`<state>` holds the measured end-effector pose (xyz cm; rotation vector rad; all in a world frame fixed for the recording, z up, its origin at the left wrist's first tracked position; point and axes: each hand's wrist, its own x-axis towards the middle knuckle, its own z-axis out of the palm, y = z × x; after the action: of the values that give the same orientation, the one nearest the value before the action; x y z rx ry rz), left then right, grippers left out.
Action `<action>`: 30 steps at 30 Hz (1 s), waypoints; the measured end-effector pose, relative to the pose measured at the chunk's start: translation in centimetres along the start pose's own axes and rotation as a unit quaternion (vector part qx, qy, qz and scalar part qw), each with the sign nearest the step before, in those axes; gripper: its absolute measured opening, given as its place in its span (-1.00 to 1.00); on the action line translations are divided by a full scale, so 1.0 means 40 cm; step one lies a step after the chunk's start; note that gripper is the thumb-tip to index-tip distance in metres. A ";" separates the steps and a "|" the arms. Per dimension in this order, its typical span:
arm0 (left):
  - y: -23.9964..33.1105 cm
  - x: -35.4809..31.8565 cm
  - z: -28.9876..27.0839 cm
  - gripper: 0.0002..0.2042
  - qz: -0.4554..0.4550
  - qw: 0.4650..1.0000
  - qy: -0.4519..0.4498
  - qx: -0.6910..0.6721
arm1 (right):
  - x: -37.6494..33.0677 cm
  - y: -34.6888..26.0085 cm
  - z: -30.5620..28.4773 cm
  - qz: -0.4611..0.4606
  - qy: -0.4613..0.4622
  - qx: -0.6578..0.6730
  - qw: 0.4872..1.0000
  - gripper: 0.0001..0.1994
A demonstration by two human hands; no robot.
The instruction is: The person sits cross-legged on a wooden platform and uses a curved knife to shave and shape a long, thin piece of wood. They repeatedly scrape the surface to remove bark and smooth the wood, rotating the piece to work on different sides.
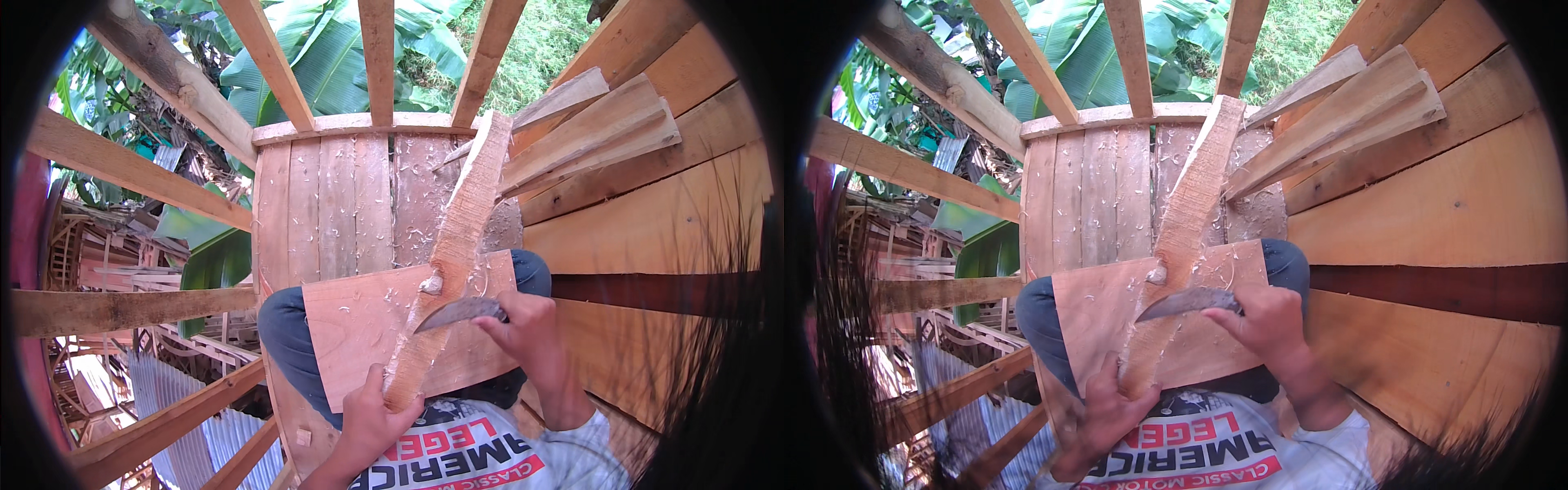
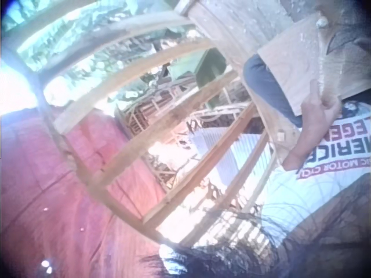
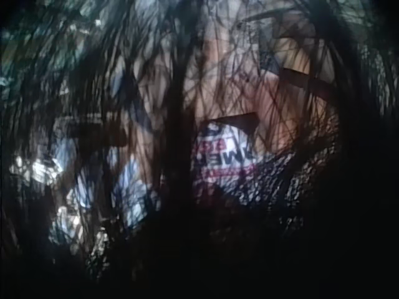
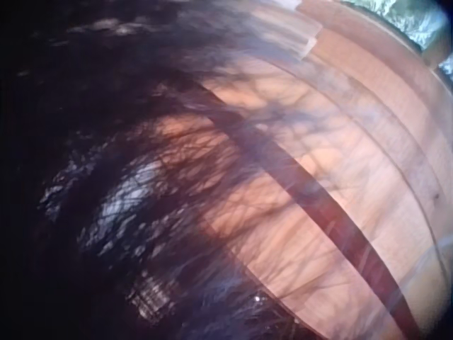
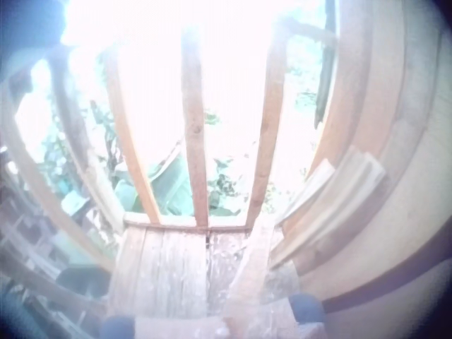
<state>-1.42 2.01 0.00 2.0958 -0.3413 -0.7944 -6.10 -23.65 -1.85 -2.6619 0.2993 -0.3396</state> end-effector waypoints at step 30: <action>-0.039 0.039 -0.125 -0.56 0.021 1.000 -0.015 -0.013 | -0.049 -0.031 -0.047 0.305 -0.313 0.636 0.636 -0.82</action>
<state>2.93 5.30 0.29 2.0478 -0.3872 -0.8011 -8.27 -22.77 -0.02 -1.0177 0.4586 0.4705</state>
